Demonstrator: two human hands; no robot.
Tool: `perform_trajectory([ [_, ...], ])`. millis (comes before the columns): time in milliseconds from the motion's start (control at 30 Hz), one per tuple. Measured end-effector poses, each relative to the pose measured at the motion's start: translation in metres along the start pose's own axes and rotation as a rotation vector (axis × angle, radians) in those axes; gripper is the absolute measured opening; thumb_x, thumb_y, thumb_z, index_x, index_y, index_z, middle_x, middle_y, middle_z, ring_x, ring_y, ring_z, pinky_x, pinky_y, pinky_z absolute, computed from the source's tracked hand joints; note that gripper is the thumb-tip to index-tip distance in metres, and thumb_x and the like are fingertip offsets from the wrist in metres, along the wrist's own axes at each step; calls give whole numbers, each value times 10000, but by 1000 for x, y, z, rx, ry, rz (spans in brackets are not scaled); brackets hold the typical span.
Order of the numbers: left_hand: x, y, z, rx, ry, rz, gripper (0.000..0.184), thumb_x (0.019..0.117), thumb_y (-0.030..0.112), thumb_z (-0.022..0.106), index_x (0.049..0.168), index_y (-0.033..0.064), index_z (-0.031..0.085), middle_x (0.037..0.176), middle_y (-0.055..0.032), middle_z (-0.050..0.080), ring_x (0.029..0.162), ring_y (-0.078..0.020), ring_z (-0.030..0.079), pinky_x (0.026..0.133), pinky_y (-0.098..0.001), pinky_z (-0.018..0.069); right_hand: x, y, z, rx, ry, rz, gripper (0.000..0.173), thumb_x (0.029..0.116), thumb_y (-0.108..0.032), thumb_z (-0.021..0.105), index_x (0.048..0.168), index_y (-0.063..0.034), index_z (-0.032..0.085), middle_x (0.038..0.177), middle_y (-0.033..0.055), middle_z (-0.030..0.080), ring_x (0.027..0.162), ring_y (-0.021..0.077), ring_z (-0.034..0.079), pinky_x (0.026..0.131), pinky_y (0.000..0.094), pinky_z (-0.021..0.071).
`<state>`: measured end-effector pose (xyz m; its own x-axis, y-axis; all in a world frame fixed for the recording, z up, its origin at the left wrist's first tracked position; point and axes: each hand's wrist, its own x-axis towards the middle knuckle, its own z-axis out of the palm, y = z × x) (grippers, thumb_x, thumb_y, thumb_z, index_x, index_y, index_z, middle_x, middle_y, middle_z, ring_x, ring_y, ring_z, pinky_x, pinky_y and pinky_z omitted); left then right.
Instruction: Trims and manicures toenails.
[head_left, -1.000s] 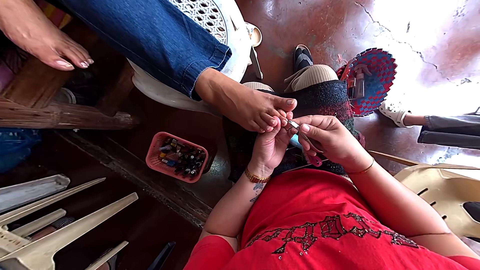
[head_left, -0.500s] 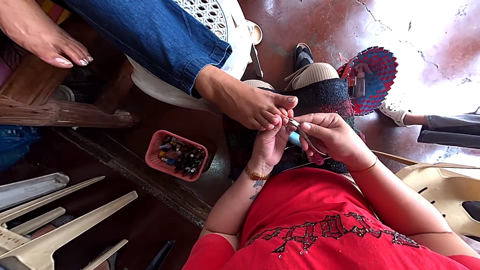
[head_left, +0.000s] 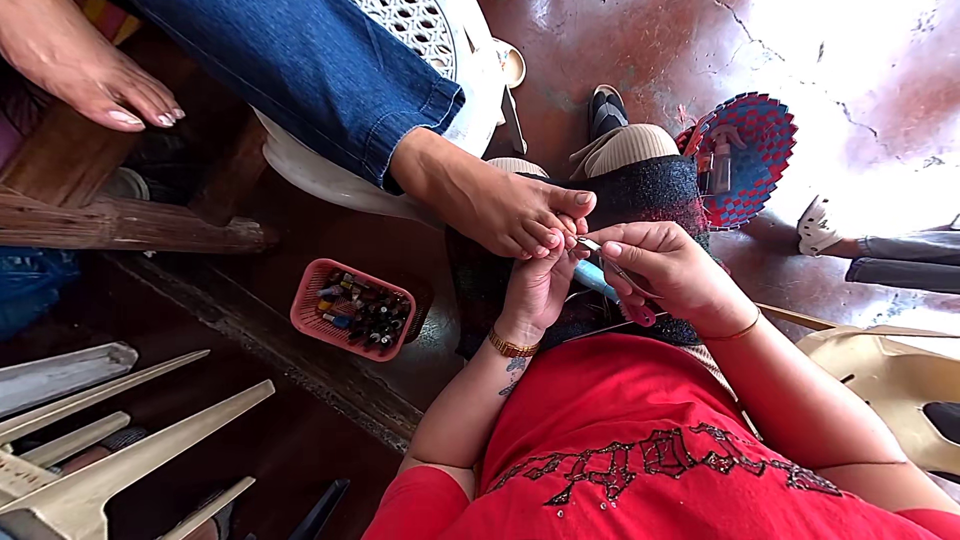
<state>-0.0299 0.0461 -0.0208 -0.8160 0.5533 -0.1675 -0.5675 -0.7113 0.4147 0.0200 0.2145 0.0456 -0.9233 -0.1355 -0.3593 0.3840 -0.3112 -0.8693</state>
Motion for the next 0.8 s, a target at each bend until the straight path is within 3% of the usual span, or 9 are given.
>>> perform_trajectory([
  [233, -1, 0, -1, 35, -5, 23, 138, 1031, 198, 589, 981, 142, 705, 1050, -6, 679, 1035, -118, 646, 961, -291, 523, -1, -4, -1, -32, -23, -8, 277, 1077, -112, 492, 1224, -26, 710, 691, 87, 683, 440, 86, 570, 396, 213, 500],
  [400, 0, 0, -1, 89, -1, 41, 140, 1026, 197, 592, 957, 166, 710, 1042, 10, 677, 1040, -113, 639, 972, -305, 518, 0, -9, 0, -85, -3, -1, 273, 1071, -109, 483, 1186, -34, 718, 586, 28, 569, 408, 55, 482, 367, 187, 431],
  [533, 0, 0, -2, 98, -1, 42, 146, 1033, 187, 574, 979, 160, 706, 1046, 5, 678, 1049, -114, 638, 978, -304, 512, 0, -10, -4, -139, -19, -19, 273, 1073, -104, 495, 1213, -29, 717, 629, 47, 626, 440, 71, 543, 396, 202, 485],
  [633, -1, 0, -3, 99, -4, 38, 157, 1036, 182, 569, 977, 165, 713, 1074, 7, 683, 1053, -111, 640, 955, -287, 521, 0, -14, -2, -171, -26, -40, 269, 1072, -90, 498, 1211, -15, 715, 669, 56, 679, 429, 51, 543, 382, 177, 462],
  [733, -1, -1, -4, 95, 6, 30, 151, 1035, 185, 568, 977, 168, 706, 1057, 6, 678, 1036, -115, 639, 968, -304, 514, 0, -15, -3, -213, -23, -47, 256, 1071, -91, 499, 1188, -7, 711, 632, 43, 621, 425, 54, 521, 375, 184, 458],
  [800, -1, -1, -4, 99, 14, 24, 139, 1030, 189, 578, 971, 174, 703, 1044, 11, 675, 1034, -115, 636, 976, -314, 511, -1, -18, -4, -239, -25, -34, 260, 1073, -106, 498, 1184, -14, 714, 600, 35, 585, 409, 48, 474, 358, 178, 408],
])
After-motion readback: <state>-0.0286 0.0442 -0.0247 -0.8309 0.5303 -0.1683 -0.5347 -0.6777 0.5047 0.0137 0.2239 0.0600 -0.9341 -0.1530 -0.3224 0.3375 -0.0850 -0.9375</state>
